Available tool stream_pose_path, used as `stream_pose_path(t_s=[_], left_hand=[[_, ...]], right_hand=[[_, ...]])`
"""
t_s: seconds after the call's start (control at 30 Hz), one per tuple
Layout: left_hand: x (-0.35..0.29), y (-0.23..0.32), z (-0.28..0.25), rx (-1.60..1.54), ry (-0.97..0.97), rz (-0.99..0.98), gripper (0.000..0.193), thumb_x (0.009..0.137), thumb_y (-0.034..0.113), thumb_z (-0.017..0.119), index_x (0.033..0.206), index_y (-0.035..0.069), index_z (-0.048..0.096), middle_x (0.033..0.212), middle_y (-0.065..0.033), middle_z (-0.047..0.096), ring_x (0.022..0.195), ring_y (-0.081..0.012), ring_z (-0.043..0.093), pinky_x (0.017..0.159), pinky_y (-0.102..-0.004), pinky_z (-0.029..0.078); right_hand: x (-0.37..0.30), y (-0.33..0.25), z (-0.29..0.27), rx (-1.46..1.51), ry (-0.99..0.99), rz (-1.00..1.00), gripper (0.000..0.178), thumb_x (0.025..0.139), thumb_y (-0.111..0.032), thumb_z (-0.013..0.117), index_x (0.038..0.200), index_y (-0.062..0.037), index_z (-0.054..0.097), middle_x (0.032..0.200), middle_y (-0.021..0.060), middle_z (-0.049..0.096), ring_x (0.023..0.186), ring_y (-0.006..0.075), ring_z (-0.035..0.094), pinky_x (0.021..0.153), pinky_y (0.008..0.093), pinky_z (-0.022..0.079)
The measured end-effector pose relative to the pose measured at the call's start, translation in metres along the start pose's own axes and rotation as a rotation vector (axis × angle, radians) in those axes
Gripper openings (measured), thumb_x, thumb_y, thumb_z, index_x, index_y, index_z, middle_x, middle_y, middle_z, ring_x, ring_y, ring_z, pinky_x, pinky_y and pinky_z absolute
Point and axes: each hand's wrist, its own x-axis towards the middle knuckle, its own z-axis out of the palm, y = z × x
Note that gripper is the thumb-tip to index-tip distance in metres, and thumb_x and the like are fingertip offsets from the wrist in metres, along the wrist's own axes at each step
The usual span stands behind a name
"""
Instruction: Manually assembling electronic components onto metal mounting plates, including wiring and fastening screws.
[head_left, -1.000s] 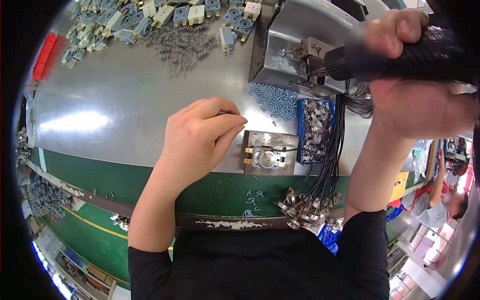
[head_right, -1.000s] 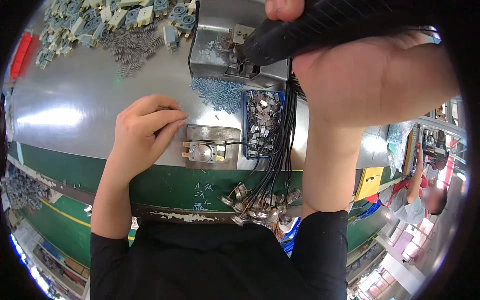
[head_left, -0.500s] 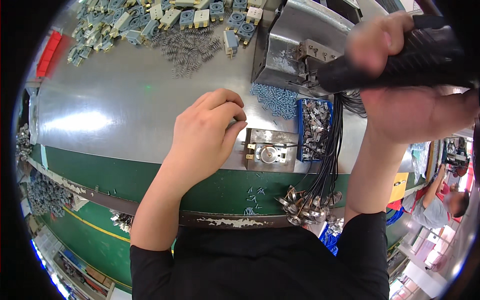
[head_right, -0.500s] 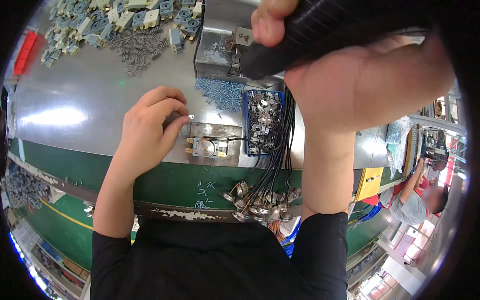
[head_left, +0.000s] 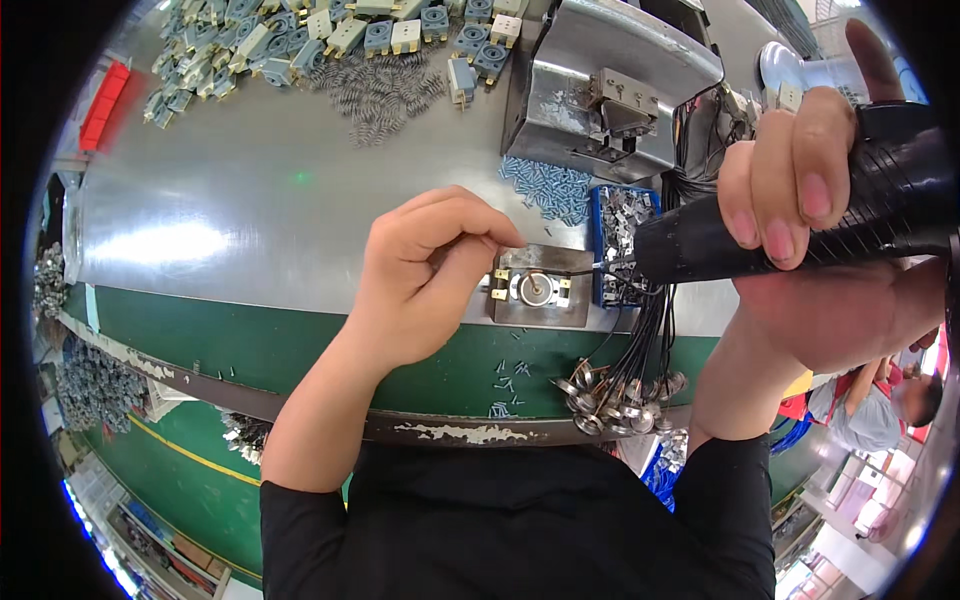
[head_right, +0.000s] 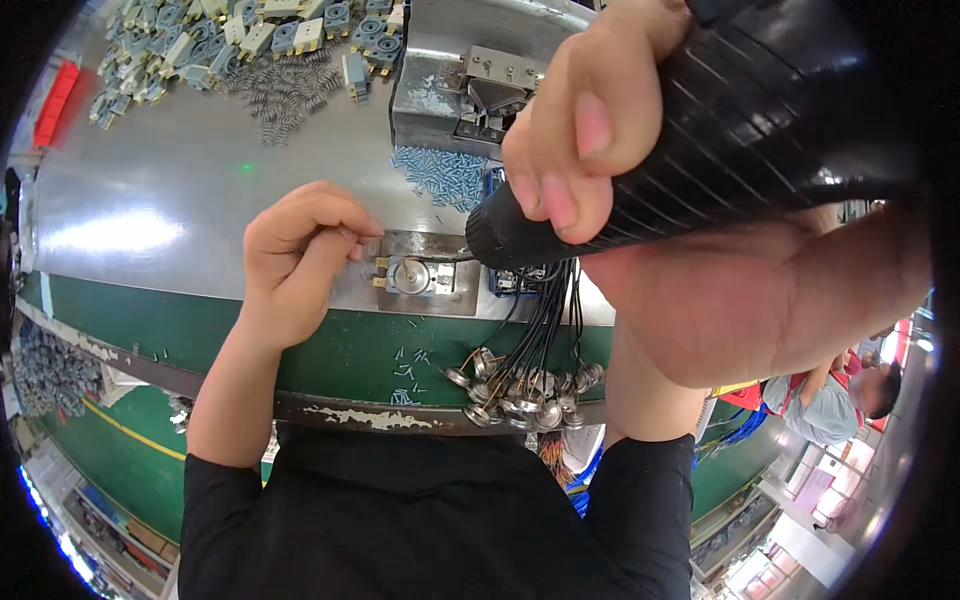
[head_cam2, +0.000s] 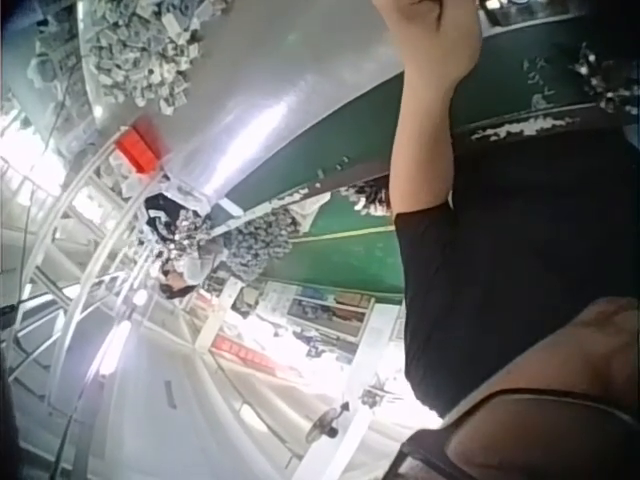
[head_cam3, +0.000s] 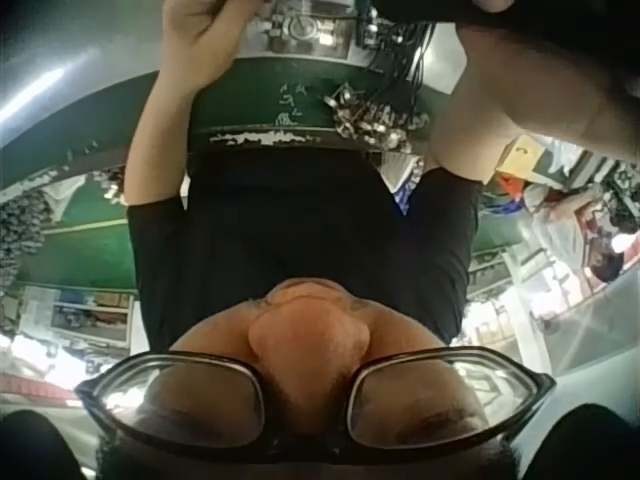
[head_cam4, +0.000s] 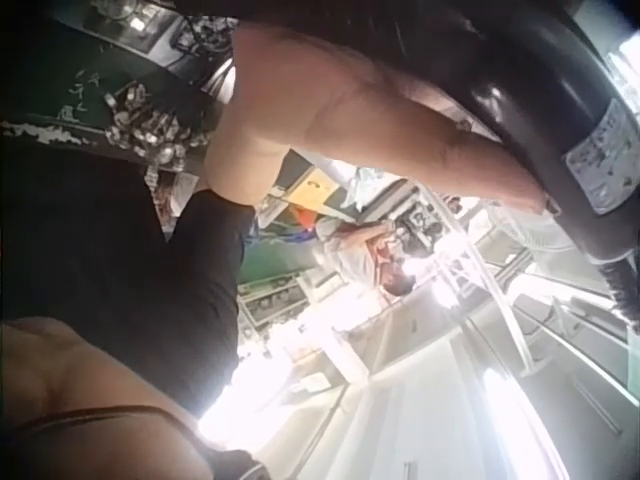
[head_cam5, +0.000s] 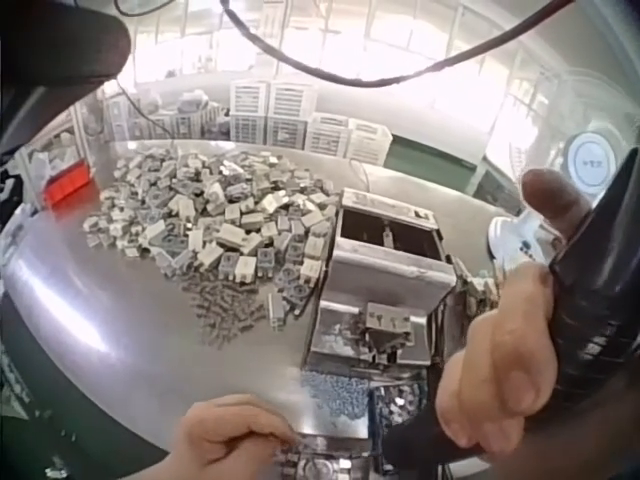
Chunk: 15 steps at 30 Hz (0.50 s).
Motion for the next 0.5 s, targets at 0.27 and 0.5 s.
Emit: stream_pose_path(t_s=[0.27, 0.5], left_hand=[[-0.006, 0.004, 0.002, -0.052, -0.030, 0.007, 0.021, 0.088, -0.003, 0.069, 0.108, -0.002, 0.074, 0.097, -0.0099, 0.070, 0.083, -0.0162, 0.065, 0.075, -0.0303, 0.052], [-0.006, -0.006, 0.006, 0.380, -0.201, 0.298, 0.045, 0.075, 0.011, 0.090, 0.115, 0.002, 0.074, 0.106, -0.0110, 0.069, 0.095, -0.0285, 0.069, 0.083, -0.0392, 0.058]], right_hand=[[-0.001, -0.008, 0.017, 0.014, -0.040, -0.014, 0.108, 0.088, -0.089, 0.052, 0.145, 0.0022, 0.041, 0.089, 0.0044, 0.054, 0.068, 0.0157, 0.054, 0.064, 0.0337, 0.045], [-0.001, -0.001, 0.047, 0.038, -0.083, 0.003, 0.107, 0.087, -0.088, 0.053, 0.144, 0.0021, 0.042, 0.089, 0.0043, 0.054, 0.068, 0.0157, 0.055, 0.064, 0.0337, 0.045]])
